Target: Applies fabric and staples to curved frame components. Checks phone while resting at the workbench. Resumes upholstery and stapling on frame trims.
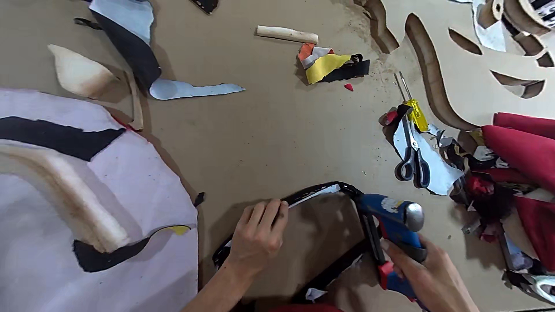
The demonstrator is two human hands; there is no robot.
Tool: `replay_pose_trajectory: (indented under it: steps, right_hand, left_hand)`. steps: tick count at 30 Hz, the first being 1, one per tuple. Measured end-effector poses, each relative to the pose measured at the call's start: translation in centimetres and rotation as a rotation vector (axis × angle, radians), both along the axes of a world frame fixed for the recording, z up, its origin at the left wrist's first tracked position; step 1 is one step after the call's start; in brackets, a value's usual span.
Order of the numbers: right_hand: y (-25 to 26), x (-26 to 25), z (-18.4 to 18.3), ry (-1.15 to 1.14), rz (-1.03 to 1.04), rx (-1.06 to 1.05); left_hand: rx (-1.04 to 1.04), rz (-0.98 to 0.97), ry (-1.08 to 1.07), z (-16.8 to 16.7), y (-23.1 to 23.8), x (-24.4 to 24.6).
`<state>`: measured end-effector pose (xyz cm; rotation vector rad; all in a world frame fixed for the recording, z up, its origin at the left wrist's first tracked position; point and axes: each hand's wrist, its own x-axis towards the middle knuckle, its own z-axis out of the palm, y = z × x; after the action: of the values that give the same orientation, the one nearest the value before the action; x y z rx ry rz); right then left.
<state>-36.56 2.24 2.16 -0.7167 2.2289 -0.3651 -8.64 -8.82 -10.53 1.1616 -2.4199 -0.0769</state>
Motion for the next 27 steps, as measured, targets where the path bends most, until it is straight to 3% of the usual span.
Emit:
replay_pose_trajectory:
  steps: [6,13,21,27]
  right_hand:
    - [1.8,0.1,-0.4,0.08,0.044,0.015]
    - [1.6,1.0,-0.5,0.162,0.116,0.015]
    - [1.1,2.0,0.0,0.207,0.226,0.03]
    - [0.9,2.8,0.3,0.229,0.251,0.023]
  left_hand:
    - [-0.093,-0.053,-0.055,-0.6,-1.2,-3.7]
    - [-0.118,-0.149,0.02,-1.2,-2.0,-6.6]
    - [0.113,-0.084,0.125,-0.9,-2.8,-7.3]
    - [0.132,-0.095,0.129,-0.8,-3.2,-7.4]
